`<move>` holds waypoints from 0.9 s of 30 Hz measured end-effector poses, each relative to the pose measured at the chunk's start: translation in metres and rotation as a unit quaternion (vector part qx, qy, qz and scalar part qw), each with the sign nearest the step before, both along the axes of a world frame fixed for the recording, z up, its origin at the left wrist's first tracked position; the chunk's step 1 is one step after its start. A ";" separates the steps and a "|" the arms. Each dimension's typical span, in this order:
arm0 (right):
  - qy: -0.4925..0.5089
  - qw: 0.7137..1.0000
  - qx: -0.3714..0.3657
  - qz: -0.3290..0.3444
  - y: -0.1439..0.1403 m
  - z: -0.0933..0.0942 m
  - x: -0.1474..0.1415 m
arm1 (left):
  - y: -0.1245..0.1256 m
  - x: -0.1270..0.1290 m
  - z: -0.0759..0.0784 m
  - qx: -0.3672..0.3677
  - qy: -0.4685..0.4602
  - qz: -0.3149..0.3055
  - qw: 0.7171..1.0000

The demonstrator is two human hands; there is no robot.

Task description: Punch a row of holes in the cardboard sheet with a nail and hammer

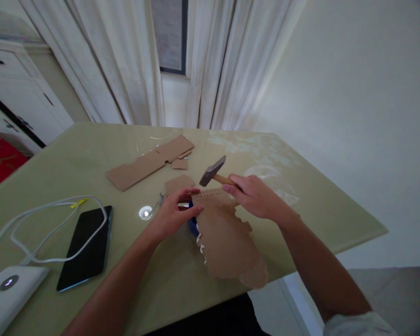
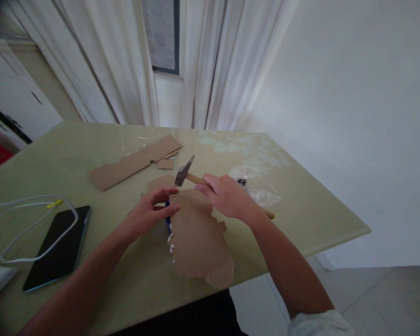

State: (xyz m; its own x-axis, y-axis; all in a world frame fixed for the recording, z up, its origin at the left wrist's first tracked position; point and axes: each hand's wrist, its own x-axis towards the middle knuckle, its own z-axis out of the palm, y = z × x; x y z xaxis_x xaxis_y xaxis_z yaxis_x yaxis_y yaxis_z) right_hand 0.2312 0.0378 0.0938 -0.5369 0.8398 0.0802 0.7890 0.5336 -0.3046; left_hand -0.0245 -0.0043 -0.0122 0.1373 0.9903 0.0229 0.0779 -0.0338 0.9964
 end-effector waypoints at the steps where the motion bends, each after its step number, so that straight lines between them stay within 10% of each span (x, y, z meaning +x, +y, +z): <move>1: 0.031 0.999 0.017 -0.023 0.006 -0.004 0.002 | 0.000 0.000 -0.001 -0.006 -0.007 0.002 1.000; 9: 0.074 0.974 0.142 -0.162 0.042 -0.065 0.015 | -0.006 0.003 -0.005 -0.034 -0.052 0.034 0.997; 15: 0.033 0.974 0.147 -0.169 0.032 -0.077 0.027 | -0.007 0.000 0.007 0.001 -0.017 0.106 0.994; 20: 0.028 0.969 0.158 -0.188 0.030 -0.077 0.028 | -0.001 -0.049 0.012 0.009 0.267 0.287 0.920; 23: 0.037 0.968 0.162 -0.190 0.028 -0.075 0.028 | 0.003 -0.083 0.007 -0.064 0.458 0.221 0.859; 27: 0.056 0.968 0.158 -0.184 0.025 -0.072 0.027 | 0.004 -0.105 -0.001 -0.126 0.499 0.136 0.846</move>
